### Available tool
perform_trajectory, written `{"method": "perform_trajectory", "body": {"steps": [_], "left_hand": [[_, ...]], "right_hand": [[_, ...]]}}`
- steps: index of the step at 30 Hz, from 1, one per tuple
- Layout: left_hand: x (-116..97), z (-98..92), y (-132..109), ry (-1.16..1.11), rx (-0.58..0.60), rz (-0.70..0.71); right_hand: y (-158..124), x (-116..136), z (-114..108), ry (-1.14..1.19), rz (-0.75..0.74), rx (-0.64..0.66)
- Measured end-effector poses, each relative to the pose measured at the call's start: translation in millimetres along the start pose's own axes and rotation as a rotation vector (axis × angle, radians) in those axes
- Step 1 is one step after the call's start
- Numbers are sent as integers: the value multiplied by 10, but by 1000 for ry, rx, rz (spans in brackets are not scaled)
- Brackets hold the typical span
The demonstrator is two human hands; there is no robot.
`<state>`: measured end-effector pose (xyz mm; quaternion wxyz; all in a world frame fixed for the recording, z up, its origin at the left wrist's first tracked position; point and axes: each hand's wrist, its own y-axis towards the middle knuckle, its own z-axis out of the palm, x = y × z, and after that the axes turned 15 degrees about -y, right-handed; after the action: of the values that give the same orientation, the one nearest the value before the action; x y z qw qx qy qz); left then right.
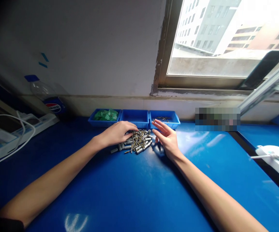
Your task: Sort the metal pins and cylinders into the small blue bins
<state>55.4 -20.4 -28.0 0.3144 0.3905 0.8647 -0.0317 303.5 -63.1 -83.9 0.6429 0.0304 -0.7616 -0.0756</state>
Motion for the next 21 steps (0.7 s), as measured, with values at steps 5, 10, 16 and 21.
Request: {"method": "perform_trajectory", "body": {"steps": [5, 10, 16, 21], "left_hand": [[13, 53, 6, 107, 71, -19], [23, 56, 15, 157, 76, -65], [14, -5, 12, 178, 72, -95], [11, -51, 6, 167, 44, -96]], "right_hand": [[-9, -8, -17, -2, -37, 63], [-18, -4, -9, -2, -34, 87], [-8, -18, -18, -43, -22, 95], [-13, -7, -15, -47, -19, 103]]}}
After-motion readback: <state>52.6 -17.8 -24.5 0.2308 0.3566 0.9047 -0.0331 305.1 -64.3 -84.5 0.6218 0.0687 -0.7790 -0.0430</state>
